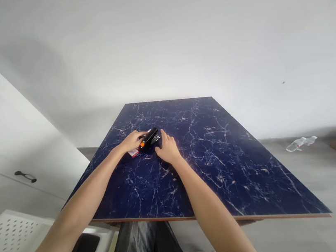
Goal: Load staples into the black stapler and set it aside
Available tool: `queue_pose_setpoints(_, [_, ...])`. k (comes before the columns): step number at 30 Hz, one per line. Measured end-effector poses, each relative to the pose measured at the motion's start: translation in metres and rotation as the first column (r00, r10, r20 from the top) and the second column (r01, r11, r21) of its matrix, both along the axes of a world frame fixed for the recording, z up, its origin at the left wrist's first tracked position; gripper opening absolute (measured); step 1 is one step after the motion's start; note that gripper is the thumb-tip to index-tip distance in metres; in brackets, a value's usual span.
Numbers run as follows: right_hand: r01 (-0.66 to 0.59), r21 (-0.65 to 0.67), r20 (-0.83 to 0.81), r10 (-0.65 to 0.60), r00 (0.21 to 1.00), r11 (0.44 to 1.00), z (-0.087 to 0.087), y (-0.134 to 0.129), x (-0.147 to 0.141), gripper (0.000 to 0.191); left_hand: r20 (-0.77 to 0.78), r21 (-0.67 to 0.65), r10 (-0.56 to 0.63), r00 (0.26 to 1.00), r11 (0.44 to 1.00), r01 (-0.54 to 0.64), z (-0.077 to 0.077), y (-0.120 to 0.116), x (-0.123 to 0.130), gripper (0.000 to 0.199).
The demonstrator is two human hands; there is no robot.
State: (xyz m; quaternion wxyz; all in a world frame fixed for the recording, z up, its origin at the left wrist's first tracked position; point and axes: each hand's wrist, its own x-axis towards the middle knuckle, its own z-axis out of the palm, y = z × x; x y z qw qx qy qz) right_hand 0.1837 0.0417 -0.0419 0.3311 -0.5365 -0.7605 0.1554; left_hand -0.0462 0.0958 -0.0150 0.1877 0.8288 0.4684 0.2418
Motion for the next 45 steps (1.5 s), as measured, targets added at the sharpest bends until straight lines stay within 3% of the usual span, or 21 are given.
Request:
queue_pose_setpoints(4, [-0.104,-0.013,-0.133,0.101,0.986,0.994,0.006,-0.001,0.010,0.097,-0.098,0.074,-0.093,0.991,0.992,0.100,-0.001,-0.031,0.014,0.041])
queue_pose_setpoints(7, [-0.223,-0.087,-0.234,0.198,0.952,0.971,0.017,-0.006,0.024,0.084,-0.129,0.083,-0.130,0.983,0.987,0.141,0.001,-0.054,0.022,0.043])
queue_pose_setpoints(11, [-0.285,-0.146,-0.102,0.272,0.957,0.947,0.036,-0.015,0.046,0.047,-0.101,0.048,-0.071,0.992,0.996,0.076,0.005,-0.074,0.024,0.047])
queue_pose_setpoints(15, [-0.285,-0.294,0.013,0.302,0.953,0.912,0.053,-0.022,0.057,0.034,-0.119,-0.011,0.016,0.993,1.000,-0.018,0.013,-0.079,0.012,0.049])
queue_pose_setpoints(20, [-0.340,-0.398,-0.028,0.360,0.933,0.852,0.061,-0.029,0.049,0.030,-0.191,-0.187,0.120,0.974,0.970,-0.156,0.039,-0.077,-0.029,0.041])
queue_pose_setpoints(25, [-0.310,-0.377,-0.065,0.309,0.949,0.873,0.059,-0.031,0.041,0.025,-0.316,-0.362,0.138,0.939,0.897,-0.254,0.056,-0.081,-0.067,0.047])
queue_pose_setpoints(28, [-0.302,-0.375,-0.070,0.298,0.952,0.876,0.057,-0.029,0.041,0.027,-0.323,-0.404,0.138,0.936,0.875,-0.268,0.058,-0.088,-0.066,0.055])
queue_pose_setpoints(33, [-0.359,-0.399,-0.066,0.364,0.929,0.844,0.058,-0.026,0.042,0.029,-0.201,-0.567,-0.003,0.980,0.816,-0.113,0.057,-0.097,-0.036,0.054])
queue_pose_setpoints(35, [-0.366,-0.405,-0.063,0.374,0.925,0.838,0.059,-0.027,0.043,0.030,-0.195,-0.559,-0.006,0.981,0.823,-0.106,0.056,-0.098,-0.027,0.051])
queue_pose_setpoints(40, [-0.348,-0.397,-0.060,0.355,0.933,0.849,0.058,-0.028,0.043,0.033,-0.215,-0.314,0.011,0.977,0.946,-0.080,0.049,-0.098,-0.015,0.060])
queue_pose_setpoints(42, [-0.344,-0.396,-0.062,0.348,0.935,0.852,0.056,-0.028,0.042,0.032,-0.227,-0.265,0.007,0.974,0.962,-0.069,0.046,-0.097,-0.011,0.062])
queue_pose_setpoints(45, [-0.346,-0.403,-0.075,0.346,0.935,0.847,0.055,-0.028,0.041,0.033,-0.230,-0.208,0.036,0.973,0.975,-0.085,0.039,-0.094,-0.008,0.051])
